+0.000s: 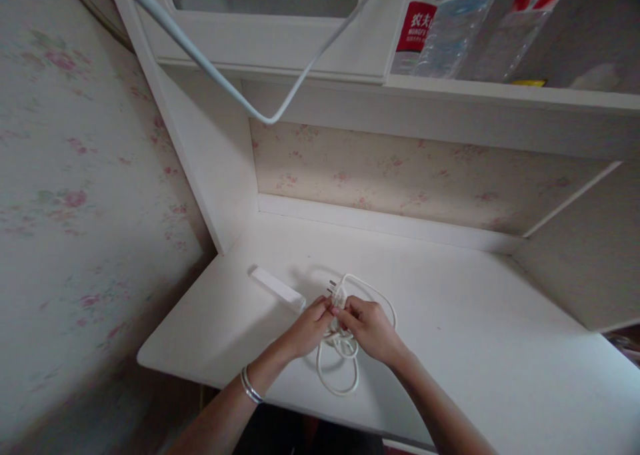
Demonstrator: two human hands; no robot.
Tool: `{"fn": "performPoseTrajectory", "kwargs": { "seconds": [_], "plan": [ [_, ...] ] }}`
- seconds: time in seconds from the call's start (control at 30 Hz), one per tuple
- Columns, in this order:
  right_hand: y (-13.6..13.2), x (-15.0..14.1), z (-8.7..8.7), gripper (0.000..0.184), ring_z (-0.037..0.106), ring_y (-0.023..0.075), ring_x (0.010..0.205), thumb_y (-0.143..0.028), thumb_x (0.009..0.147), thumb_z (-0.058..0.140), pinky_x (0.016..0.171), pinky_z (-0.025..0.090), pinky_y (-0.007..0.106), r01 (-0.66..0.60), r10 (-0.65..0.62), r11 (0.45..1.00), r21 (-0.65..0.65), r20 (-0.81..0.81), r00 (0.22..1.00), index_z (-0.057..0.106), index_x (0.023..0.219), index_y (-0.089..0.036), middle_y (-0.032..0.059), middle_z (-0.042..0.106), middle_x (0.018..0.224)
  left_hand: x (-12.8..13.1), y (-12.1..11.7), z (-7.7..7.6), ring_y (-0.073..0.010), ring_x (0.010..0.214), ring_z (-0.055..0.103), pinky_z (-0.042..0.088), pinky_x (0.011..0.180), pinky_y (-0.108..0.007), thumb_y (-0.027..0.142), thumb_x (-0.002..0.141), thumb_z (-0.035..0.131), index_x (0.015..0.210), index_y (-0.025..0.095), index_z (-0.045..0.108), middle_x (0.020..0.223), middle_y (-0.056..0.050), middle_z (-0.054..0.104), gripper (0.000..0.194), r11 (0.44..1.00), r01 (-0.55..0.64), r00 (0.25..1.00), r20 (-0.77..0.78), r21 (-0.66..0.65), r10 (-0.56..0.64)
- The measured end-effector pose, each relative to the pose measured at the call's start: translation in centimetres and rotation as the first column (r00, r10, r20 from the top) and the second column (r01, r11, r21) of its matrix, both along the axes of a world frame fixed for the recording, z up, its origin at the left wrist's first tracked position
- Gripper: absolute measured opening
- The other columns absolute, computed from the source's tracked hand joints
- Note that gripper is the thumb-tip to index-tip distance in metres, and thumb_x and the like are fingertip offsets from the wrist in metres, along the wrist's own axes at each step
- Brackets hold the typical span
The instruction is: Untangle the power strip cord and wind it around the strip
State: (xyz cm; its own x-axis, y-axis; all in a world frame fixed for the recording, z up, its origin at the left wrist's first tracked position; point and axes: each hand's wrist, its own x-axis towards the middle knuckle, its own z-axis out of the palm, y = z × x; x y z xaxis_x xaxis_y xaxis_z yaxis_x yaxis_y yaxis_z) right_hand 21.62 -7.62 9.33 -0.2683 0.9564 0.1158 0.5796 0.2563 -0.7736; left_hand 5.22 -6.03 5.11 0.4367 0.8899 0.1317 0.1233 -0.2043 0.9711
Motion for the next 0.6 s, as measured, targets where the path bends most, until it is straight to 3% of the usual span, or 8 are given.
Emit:
{"fn": "performPoseTrajectory", "kwargs": {
  "seconds": [0.1,0.17,0.33,0.43,0.5,0.6],
  "plan": [
    [0.3,-0.1,0.2,0.033,0.053,0.0113,0.053,-0.044,0.09,0.047,0.052,0.036,0.022,0.013,-0.015,0.999,-0.039,-0.037,0.999,0.058,0.069,-0.021,-0.0029,0.061,0.06,-0.3,-0.7,0.8,-0.0188,0.106,0.052,0.039,0.096,-0.032,0.02,0.089,0.039,0.102,0.017,0.059,0.107,-0.007,0.059,0.024,0.998,0.05,0.999,0.006,0.045,-0.05],
    [0.5,-0.2,0.2,0.035,0.054,0.0112,0.052,-0.045,0.09,0.047,0.051,0.036,0.022,0.038,-0.041,0.997,-0.065,-0.051,0.998,0.059,0.068,-0.021,-0.0029,0.061,0.06,-0.2,-1.1,0.8,-0.0198,0.107,0.052,0.039,0.096,-0.033,0.018,0.086,0.044,0.105,0.017,0.058,0.109,-0.007,0.058,0.023,0.992,0.059,0.996,-0.069,0.11,-0.052],
    [1.1,-0.6,-0.3,0.032,0.055,0.0112,0.051,-0.043,0.087,0.051,0.051,0.037,0.022,0.097,-0.097,0.995,-0.021,-0.014,0.995,0.056,0.065,-0.022,-0.0034,0.061,0.057,0.9,-1.7,-1.2,-0.0184,0.084,0.057,0.044,0.077,-0.029,0.024,0.088,0.048,0.087,0.017,0.058,0.087,-0.005,0.062,0.013,0.967,-0.111,0.941,-0.288,0.229,0.176],
    [1.3,-0.7,-0.9,0.021,0.054,0.0127,0.052,-0.043,0.082,0.058,0.051,0.039,0.023,0.182,-0.183,0.979,0.09,0.013,0.983,0.059,0.079,-0.022,-0.0036,0.059,0.059,1.3,-1.8,-2.2,-0.0178,0.08,0.058,0.044,0.072,-0.028,0.025,0.091,0.044,0.084,0.018,0.057,0.083,-0.005,0.062,0.016,0.938,-0.187,0.913,-0.301,0.29,0.275],
    [1.4,-0.6,-1.4,0.022,0.057,0.0143,0.059,-0.042,0.081,0.061,0.056,0.044,0.025,0.196,-0.208,0.956,0.216,0.036,0.977,0.06,0.091,-0.022,-0.0002,0.063,0.071,1.3,-1.9,-2.6,-0.018,0.08,0.058,0.044,0.072,-0.028,0.024,0.092,0.043,0.089,0.018,0.057,0.084,-0.005,0.062,0.016,0.921,-0.176,0.897,-0.328,0.348,0.295],
    [1.3,-0.4,-1.8,0.022,0.063,0.0176,0.088,-0.036,0.087,0.055,0.076,0.05,0.029,0.045,-0.08,0.926,0.374,0.079,0.994,0.064,0.104,-0.025,0.007,0.064,0.107,1.1,-2.2,-3.0,-0.0189,0.08,0.058,0.045,0.074,-0.03,0.023,0.092,0.042,0.093,0.018,0.057,0.085,-0.006,0.062,0.016,0.894,-0.148,0.87,-0.374,0.423,0.321]
  ]
}}
